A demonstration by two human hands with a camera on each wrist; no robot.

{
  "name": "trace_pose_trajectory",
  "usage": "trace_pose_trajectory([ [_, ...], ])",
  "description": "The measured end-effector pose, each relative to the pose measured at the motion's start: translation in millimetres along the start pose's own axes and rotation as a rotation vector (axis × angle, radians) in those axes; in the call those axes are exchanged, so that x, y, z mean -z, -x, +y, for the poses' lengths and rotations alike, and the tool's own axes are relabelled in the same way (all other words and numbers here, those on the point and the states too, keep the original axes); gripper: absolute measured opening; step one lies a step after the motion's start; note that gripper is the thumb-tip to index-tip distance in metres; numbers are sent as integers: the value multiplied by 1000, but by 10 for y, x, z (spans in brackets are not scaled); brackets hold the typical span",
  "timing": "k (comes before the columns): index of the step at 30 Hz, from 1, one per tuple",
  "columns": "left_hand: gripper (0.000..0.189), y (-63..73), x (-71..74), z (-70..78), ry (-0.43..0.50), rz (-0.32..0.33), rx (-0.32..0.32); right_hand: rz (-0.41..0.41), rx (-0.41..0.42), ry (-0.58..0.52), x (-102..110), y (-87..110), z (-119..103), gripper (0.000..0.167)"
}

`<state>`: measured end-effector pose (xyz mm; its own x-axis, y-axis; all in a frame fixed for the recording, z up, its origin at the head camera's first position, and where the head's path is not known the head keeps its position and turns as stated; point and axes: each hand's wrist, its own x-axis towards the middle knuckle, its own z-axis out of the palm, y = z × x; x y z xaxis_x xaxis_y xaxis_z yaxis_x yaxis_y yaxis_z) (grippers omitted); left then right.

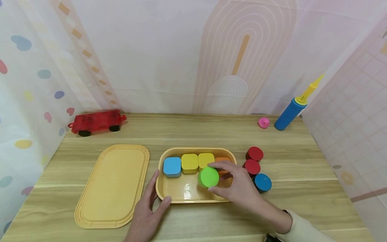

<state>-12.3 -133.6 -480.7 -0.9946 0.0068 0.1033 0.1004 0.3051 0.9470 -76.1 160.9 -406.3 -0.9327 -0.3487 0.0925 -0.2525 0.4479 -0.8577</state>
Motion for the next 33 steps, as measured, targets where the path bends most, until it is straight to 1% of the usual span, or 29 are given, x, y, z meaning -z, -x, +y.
trace_pose_trajectory([
  [4,86,4,-1,7,0,0,8,-39,15,9,-89,-44,11,60],
  [8,86,3,-3,4,-1,-1,9,-68,15,-36,-171,-91,-5,60],
  [14,86,-2,8,6,-11,0,3,-165,-27,-91,-316,-169,-19,58],
  [18,85,5,8,9,-11,-3,9,-216,-26,-52,-398,-237,-2,56],
  [24,86,5,3,5,-9,-3,9,-280,-14,-17,-457,-316,-1,56],
  [33,86,6,5,9,-8,-4,7,-320,20,46,-492,-386,-16,56],
])
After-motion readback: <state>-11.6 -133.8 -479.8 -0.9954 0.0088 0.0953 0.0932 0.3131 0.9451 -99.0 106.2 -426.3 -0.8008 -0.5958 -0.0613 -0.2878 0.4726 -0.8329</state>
